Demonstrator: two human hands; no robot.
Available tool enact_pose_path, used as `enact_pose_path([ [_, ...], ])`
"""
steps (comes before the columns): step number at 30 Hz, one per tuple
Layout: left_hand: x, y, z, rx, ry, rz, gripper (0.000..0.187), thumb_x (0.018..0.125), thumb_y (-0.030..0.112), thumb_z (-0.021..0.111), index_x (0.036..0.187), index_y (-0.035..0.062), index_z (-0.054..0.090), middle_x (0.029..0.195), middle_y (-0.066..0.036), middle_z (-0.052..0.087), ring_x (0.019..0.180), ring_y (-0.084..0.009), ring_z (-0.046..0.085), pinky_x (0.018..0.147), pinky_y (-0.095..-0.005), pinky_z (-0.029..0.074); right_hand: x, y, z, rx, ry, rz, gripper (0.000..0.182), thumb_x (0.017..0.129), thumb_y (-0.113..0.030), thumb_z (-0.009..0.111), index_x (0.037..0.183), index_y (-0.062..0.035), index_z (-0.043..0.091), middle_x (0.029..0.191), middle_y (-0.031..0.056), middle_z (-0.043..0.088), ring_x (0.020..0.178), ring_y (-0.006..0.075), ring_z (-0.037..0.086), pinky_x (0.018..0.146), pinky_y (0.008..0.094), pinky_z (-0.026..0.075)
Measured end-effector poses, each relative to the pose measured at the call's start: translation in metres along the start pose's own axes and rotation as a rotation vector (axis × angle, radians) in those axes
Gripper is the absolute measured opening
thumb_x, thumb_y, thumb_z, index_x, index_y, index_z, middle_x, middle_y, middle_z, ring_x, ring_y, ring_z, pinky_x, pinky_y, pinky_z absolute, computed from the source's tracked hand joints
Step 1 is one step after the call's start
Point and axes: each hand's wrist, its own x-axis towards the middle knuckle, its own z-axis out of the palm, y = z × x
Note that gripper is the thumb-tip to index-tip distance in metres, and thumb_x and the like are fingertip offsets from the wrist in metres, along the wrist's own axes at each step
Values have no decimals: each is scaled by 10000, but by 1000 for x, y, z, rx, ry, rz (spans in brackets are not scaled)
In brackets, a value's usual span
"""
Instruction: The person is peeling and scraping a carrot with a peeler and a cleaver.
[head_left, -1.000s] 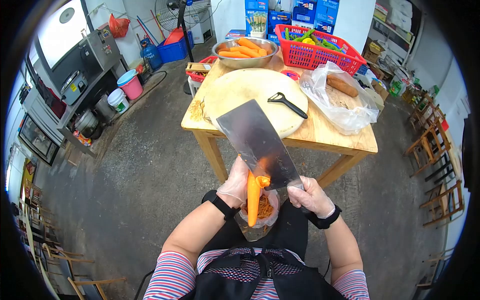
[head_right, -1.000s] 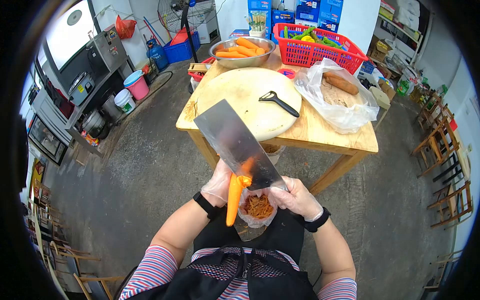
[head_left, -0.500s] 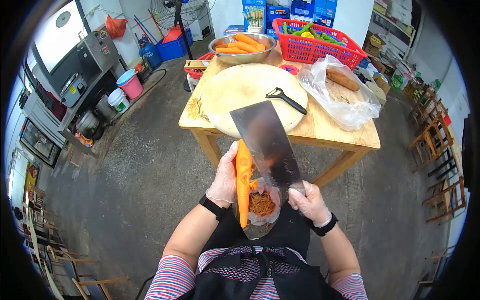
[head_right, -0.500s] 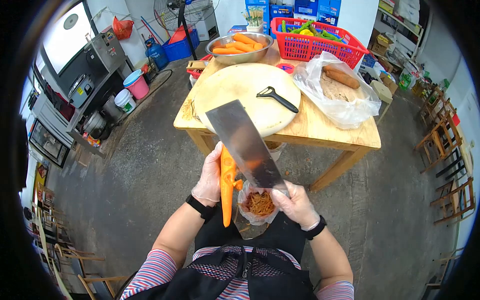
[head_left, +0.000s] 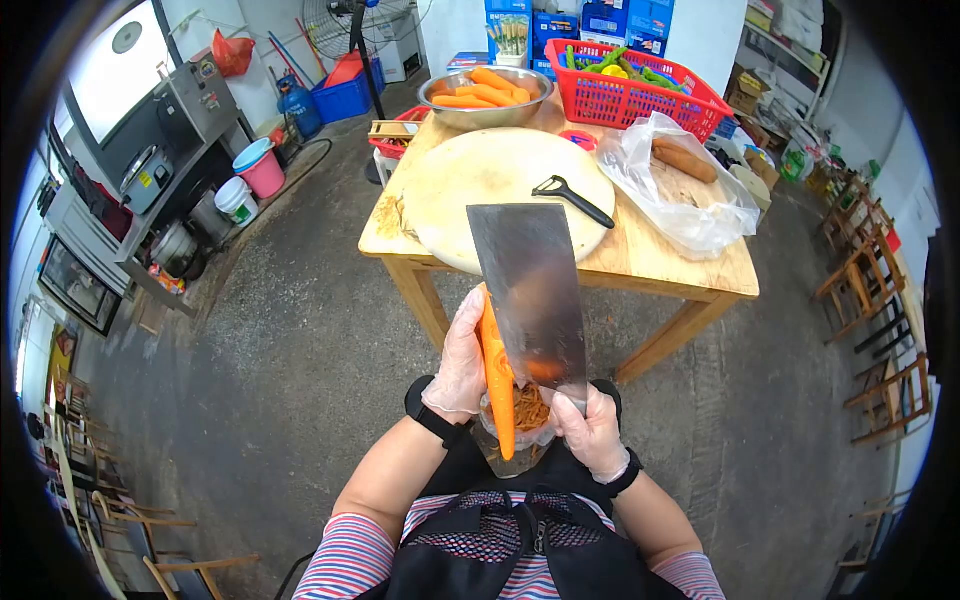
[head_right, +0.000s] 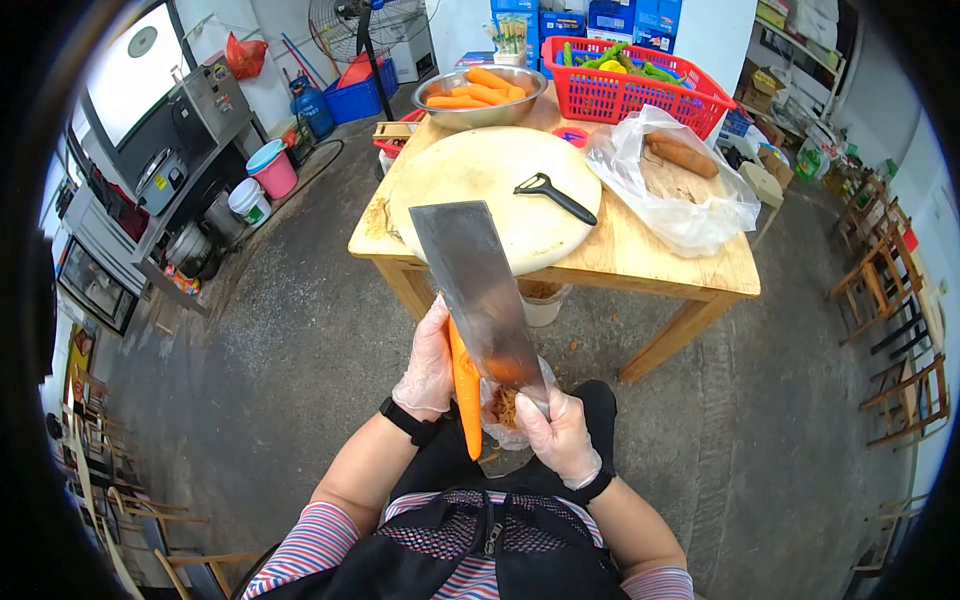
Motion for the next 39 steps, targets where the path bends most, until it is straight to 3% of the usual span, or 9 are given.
enact_pose_path([
  [7, -3, 1, -9, 80, -8, -12, 350, 965, 258, 574, 1215, 12, 560, 960, -123, 660, 859, -216, 675, 798, -365, 580, -1, -1, -1, -294, -45, -193, 221, 1010, -196, 557, 1081, 11, 589, 696, -25, 558, 618, 57, 505, 590, 231, 437],
  [12, -17, 10, -2, 8, -68, -232, 313, 959, 216, 563, 1193, 8, 563, 1007, -132, 662, 902, -229, 677, 846, -387, 579, -2, 14, -4, -179, -73, -158, 221, 1011, -189, 552, 1093, 14, 583, 691, -33, 545, 604, 57, 487, 577, 233, 431],
  [16, -15, 15, 6, -40, 44, -236, 285, 958, 173, 525, 1183, 2, 563, 1087, -131, 667, 983, -243, 669, 913, -402, 559, -5, 9, -6, 5, -54, 4, 231, 1016, -192, 541, 1129, 3, 593, 683, -56, 511, 582, 26, 424, 532, 207, 363],
  [23, -7, 10, -12, -156, -2, -254, 319, 995, 229, 538, 1233, 17, 543, 1168, -116, 634, 1052, -236, 633, 952, -390, 530, -6, 9, -6, -117, 19, -20, 184, 1014, -199, 547, 1010, -19, 583, 690, -56, 512, 586, 29, 431, 533, 207, 370],
  [27, -16, 14, -4, -86, -42, -240, 325, 985, 236, 551, 1230, 23, 545, 1157, -109, 635, 1053, -231, 632, 941, -377, 532, 1, -16, -19, -48, -13, 141, 166, 1007, -202, 556, 969, -41, 552, 683, -23, 536, 579, 47, 478, 538, 215, 404],
  [30, -21, 19, -5, -24, -72, -302, 328, 978, 243, 552, 1229, 31, 547, 1153, -109, 637, 1039, -235, 636, 928, -378, 536, 8, -29, -39, 34, -137, 199, 262, 1011, -221, 559, 1161, -12, 609, 718, -34, 507, 604, 28, 447, 555, 197, 399],
  [35, -25, 19, -15, -71, -9, -384, 396, 948, 209, 553, 1273, -15, 513, 1217, -175, 623, 1067, -309, 643, 895, -468, 559, 19, -54, -49, 29, -293, 340, 215, 1023, -249, 529, 985, -40, 564, 687, -35, 476, 579, 43, 427, 537, 204, 385],
  [37, -29, 23, -17, -85, -116, -490, 407, 934, 196, 554, 1271, -27, 509, 1198, -189, 630, 1031, -330, 659, 829, -511, 576, 21, -62, -50, 39, -300, 370, 185, 1013, -219, 537, 933, -52, 546, 668, -26, 496, 568, 50, 447, 532, 214, 391],
  [39, -35, 26, -6, -67, -83, -480, 369, 948, 209, 537, 1246, -7, 514, 1161, -179, 633, 1003, -316, 660, 777, -490, 587, 23, -67, -52, 50, -303, 400, 176, 1003, -189, 544, 881, -64, 527, 648, -18, 517, 557, 57, 467, 528, 224, 397],
])
